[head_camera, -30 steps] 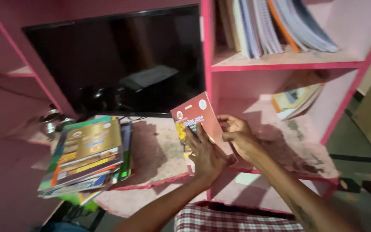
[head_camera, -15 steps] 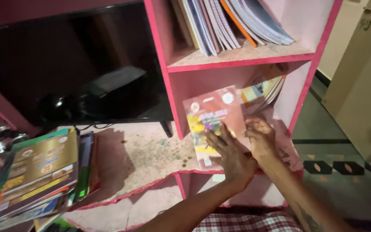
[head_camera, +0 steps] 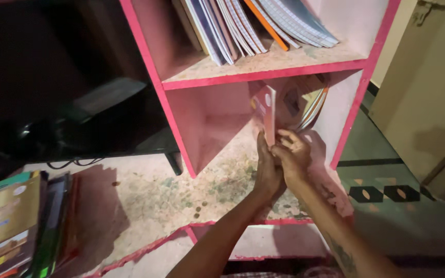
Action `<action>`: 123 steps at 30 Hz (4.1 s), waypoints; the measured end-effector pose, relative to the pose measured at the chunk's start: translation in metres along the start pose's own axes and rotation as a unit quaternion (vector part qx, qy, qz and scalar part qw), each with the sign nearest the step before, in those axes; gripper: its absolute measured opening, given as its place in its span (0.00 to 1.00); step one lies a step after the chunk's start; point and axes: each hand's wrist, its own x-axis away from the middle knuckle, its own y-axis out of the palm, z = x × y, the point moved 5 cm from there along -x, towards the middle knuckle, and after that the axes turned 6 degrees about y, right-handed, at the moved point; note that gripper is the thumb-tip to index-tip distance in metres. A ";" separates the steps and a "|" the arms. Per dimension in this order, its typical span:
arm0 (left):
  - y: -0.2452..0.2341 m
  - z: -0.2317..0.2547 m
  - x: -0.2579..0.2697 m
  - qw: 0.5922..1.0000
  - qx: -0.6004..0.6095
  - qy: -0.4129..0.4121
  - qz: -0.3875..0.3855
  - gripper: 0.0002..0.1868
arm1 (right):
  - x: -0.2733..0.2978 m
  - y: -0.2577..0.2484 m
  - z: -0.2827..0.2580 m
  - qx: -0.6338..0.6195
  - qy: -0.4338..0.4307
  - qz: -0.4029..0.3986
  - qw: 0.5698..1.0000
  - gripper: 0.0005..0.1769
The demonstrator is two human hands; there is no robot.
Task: The person organizes a bookshelf by taking various books and notebooks from a pile and placing them upright onto the shelf one at a time.
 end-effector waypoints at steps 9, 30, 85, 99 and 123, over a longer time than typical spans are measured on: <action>0.014 -0.052 -0.047 0.996 0.010 0.083 -0.036 0.44 | -0.036 -0.034 0.038 0.115 -0.094 0.003 0.989 0.32; 0.054 -0.116 -0.082 0.993 0.036 0.113 -0.011 0.37 | -0.053 -0.038 -0.007 0.323 -0.192 0.133 0.917 0.29; -0.505 0.093 0.088 0.941 -0.321 -0.073 0.075 0.16 | 0.162 0.384 0.022 0.029 0.155 -0.398 0.904 0.21; -0.637 0.122 0.166 0.699 -0.582 -0.382 0.162 0.38 | 0.220 0.494 0.071 0.156 0.270 -0.357 0.881 0.26; -0.337 0.130 0.105 0.864 -0.419 -0.275 0.035 0.76 | 0.157 0.284 -0.036 -0.057 0.172 -0.291 0.939 0.39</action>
